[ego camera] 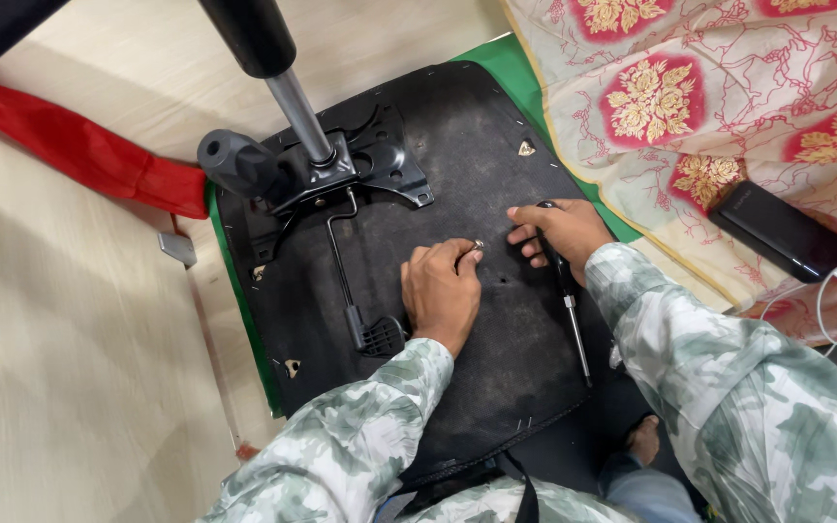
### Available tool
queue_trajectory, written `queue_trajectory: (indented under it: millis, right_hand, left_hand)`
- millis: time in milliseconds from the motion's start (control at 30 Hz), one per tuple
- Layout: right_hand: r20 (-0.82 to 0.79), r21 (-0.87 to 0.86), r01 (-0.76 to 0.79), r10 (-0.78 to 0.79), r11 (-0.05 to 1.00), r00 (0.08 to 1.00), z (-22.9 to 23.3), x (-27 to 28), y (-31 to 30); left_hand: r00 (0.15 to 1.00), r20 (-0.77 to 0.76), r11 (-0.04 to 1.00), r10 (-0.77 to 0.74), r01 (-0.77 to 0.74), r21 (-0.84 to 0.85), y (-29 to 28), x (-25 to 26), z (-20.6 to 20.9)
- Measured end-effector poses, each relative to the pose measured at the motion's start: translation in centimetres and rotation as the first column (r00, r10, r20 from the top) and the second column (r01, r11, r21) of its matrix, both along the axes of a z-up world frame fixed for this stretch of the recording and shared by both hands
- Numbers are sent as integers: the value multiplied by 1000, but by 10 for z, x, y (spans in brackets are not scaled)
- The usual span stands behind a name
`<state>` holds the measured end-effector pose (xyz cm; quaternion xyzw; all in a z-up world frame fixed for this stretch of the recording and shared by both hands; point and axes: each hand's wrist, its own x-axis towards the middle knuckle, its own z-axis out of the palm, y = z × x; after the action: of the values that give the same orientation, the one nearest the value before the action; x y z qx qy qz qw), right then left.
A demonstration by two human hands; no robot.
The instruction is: The person uses a screwdriver to remove screws from the underside of an office chair seat. They loosen each screw, then remove the screws and washers by hand, placing them on the seat surface.
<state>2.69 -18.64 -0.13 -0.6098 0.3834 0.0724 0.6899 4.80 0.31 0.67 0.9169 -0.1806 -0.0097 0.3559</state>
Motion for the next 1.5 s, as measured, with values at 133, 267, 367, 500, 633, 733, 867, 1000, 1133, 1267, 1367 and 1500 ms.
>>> queue_trajectory:
  millis: [133, 267, 367, 500, 633, 733, 867, 1000, 1133, 1267, 1367, 1500]
  right_hand:
    - [32, 15, 20, -20, 1000, 999, -5, -2, 2]
    - [-28, -10, 18, -18, 1000, 999, -4, 4, 4]
    - [-43, 4, 20, -19, 1000, 999, -1, 7, 1]
    - [-53, -11, 32, -32, 999, 998, -3, 8, 4]
    - [-38, -63, 18, -20, 998, 999, -7, 8, 9]
    - [-8, -31, 10, -10, 999, 1000, -9, 6, 6]
    - [8, -28, -14, 14, 1000, 1000, -11, 5, 5]
    - [61, 14, -35, 34, 999, 998, -11, 0, 2]
    - [106, 28, -126, 122, 992, 987, -8, -4, -5]
    - [176, 83, -241, 224, 967, 959, -10, -5, -14]
    - [210, 123, -251, 222, 960, 952, -13, -12, -21]
    - [233, 119, -253, 220, 960, 947, -14, -21, -21]
  left_hand:
    - [995, 63, 997, -74, 76, -27, -3, -1, -2]
    - [964, 227, 989, -142, 148, -10, -3, -5, -6]
    - [944, 236, 972, -230, 235, 8, -5, -5, -9]
    - [939, 213, 958, -270, 284, -35, -4, -6, -10]
    - [948, 189, 964, -258, 267, -22, 1, -7, -4]
    - [951, 188, 969, -244, 245, 17, 4, -14, 3]
    - [968, 167, 982, -186, 177, 71, 2, -26, 9]
    - [976, 188, 993, -110, 98, 71, -7, -41, 10]
    - [957, 288, 998, -20, 0, 69, -20, -56, 8]
    - [927, 360, 990, 106, -131, 46, -33, -71, -1]
    - [927, 343, 987, 152, -158, -10, -36, -77, -2]
    - [941, 310, 990, 138, -136, -26, -39, -81, 3]
